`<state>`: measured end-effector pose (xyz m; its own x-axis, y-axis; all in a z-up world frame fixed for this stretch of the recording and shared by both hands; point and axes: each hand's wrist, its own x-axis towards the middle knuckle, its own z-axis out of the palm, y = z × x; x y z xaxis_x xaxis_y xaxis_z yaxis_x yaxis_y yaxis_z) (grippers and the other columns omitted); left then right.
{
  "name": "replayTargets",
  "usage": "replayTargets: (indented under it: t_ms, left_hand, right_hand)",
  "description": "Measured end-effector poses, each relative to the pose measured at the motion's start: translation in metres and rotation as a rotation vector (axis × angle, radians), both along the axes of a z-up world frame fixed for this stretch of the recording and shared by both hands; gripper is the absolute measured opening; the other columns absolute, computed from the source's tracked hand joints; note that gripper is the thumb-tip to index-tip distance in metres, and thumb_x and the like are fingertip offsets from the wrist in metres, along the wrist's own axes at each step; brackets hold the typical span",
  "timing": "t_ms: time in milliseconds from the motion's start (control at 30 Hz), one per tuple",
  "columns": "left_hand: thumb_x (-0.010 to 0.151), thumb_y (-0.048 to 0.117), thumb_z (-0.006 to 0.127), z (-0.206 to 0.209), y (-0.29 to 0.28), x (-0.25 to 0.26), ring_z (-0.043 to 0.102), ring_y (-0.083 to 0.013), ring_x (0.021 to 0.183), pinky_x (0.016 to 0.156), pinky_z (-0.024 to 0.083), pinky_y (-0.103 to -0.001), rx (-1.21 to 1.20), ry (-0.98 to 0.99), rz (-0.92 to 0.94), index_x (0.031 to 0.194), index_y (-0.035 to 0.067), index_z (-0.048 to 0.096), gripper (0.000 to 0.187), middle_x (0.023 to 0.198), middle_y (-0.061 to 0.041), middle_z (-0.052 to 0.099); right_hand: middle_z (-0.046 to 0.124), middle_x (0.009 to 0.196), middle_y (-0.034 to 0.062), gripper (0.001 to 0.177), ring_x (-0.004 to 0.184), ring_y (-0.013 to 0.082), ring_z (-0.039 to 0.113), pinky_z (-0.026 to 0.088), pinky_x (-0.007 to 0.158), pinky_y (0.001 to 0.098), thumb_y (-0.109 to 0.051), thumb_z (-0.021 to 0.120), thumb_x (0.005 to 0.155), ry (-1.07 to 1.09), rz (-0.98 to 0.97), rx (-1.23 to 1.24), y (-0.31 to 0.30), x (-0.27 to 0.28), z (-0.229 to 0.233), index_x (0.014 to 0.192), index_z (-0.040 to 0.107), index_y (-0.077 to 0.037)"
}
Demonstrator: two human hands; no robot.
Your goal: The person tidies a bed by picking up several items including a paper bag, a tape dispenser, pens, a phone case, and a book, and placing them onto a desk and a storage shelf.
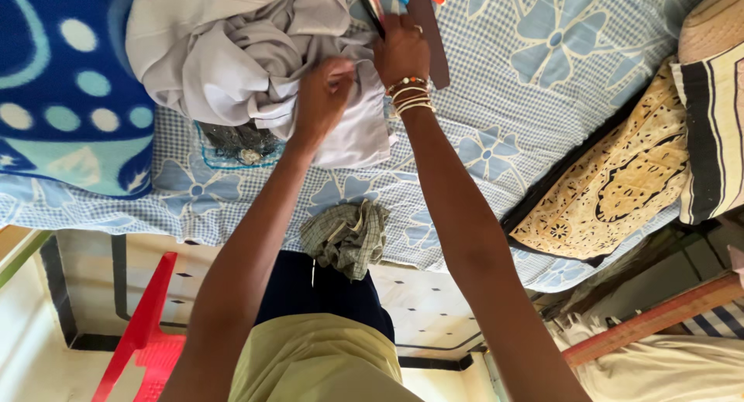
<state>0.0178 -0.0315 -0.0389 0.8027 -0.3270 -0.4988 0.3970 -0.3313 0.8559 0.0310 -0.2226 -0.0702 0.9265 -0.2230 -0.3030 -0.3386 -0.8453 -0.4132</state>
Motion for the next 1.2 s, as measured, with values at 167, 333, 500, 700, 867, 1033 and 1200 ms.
replayTargets:
  t_ms: [167, 333, 500, 700, 867, 1033, 1200]
  left_hand:
    - [0.095, 0.004, 0.069, -0.086, -0.05, -0.009, 0.067, -0.0206, 0.115, 0.102, 0.054, -0.032, -0.393, 0.155, 0.329, 0.126, -0.007, 0.057, 0.035, 0.121, -0.015, 0.069]
    - [0.099, 0.009, 0.073, -0.1, -0.073, -0.008, 0.063, -0.0126, 0.088, 0.076, 0.05, -0.026, -0.416, 0.256, 0.404, 0.107, -0.007, 0.063, 0.02, 0.097, -0.01, 0.07]
    - [0.095, 0.007, 0.073, -0.108, -0.068, -0.004, 0.052, -0.0112, 0.062, 0.053, 0.044, -0.03, -0.055, 0.112, 0.284, 0.084, 0.0, 0.061, 0.018, 0.071, -0.006, 0.06]
    - [0.089, -0.003, 0.055, -0.111, -0.054, -0.002, 0.045, -0.0078, 0.048, 0.04, 0.033, -0.026, -0.441, 0.439, 0.567, 0.095, 0.009, 0.056, 0.014, 0.066, 0.001, 0.05]
    - [0.096, 0.014, 0.061, -0.053, -0.02, -0.008, 0.034, -0.0031, 0.043, 0.037, 0.024, -0.023, -0.279, 0.529, 0.531, 0.092, 0.014, 0.056, 0.007, 0.06, 0.008, 0.042]
    - [0.098, 0.041, 0.071, 0.005, -0.009, -0.017, 0.03, -0.0032, 0.037, 0.034, 0.021, -0.024, -0.246, 0.603, 0.489, 0.071, 0.018, 0.046, 0.044, 0.05, 0.012, 0.035]
    - [0.096, 0.049, 0.07, 0.006, -0.004, -0.041, 0.027, -0.004, 0.034, 0.032, 0.02, -0.024, -0.301, 0.609, 0.514, 0.057, 0.022, 0.036, 0.058, 0.045, 0.011, 0.031]
  right_hand:
    - [0.07, 0.092, 0.0159, 0.021, 0.08, 0.0413, 0.069, 0.057, 0.067, 0.0511, -0.017, 0.079, 0.084, -0.088, -0.001, 0.079, -0.005, -0.005, 0.006, 0.1, 0.071, -0.006]
    - [0.074, 0.082, 0.0129, 0.012, 0.077, 0.0327, 0.074, 0.06, 0.068, 0.045, -0.016, 0.074, 0.081, 0.008, -0.151, 0.395, -0.008, -0.017, 0.013, 0.088, 0.074, -0.006]
    - [0.074, 0.092, 0.0149, 0.018, 0.081, 0.0298, 0.075, 0.061, 0.073, 0.0416, -0.017, 0.075, 0.081, 0.103, 0.154, 0.499, -0.003, -0.032, 0.03, 0.091, 0.072, -0.002]
    - [0.066, 0.122, 0.0234, 0.039, 0.104, 0.0419, 0.064, 0.053, 0.089, 0.0495, -0.017, 0.074, 0.089, -0.125, 0.21, 0.104, -0.014, 0.0, 0.054, 0.121, 0.064, 0.004]
    - [0.059, 0.121, 0.0261, 0.05, 0.113, 0.0457, 0.057, 0.044, 0.101, 0.0532, -0.026, 0.072, 0.092, -0.285, 0.134, -0.146, -0.033, 0.05, 0.024, 0.125, 0.054, 0.006]
    - [0.058, 0.114, 0.0229, 0.044, 0.107, 0.0413, 0.059, 0.045, 0.105, 0.0576, -0.026, 0.069, 0.092, -0.122, 0.254, -0.386, -0.028, 0.055, -0.006, 0.124, 0.055, 0.002]
    - [0.055, 0.125, 0.0225, 0.046, 0.111, 0.0381, 0.061, 0.052, 0.092, 0.0448, -0.013, 0.064, 0.09, -0.267, 0.156, -0.523, -0.012, 0.033, -0.019, 0.13, 0.052, 0.005]
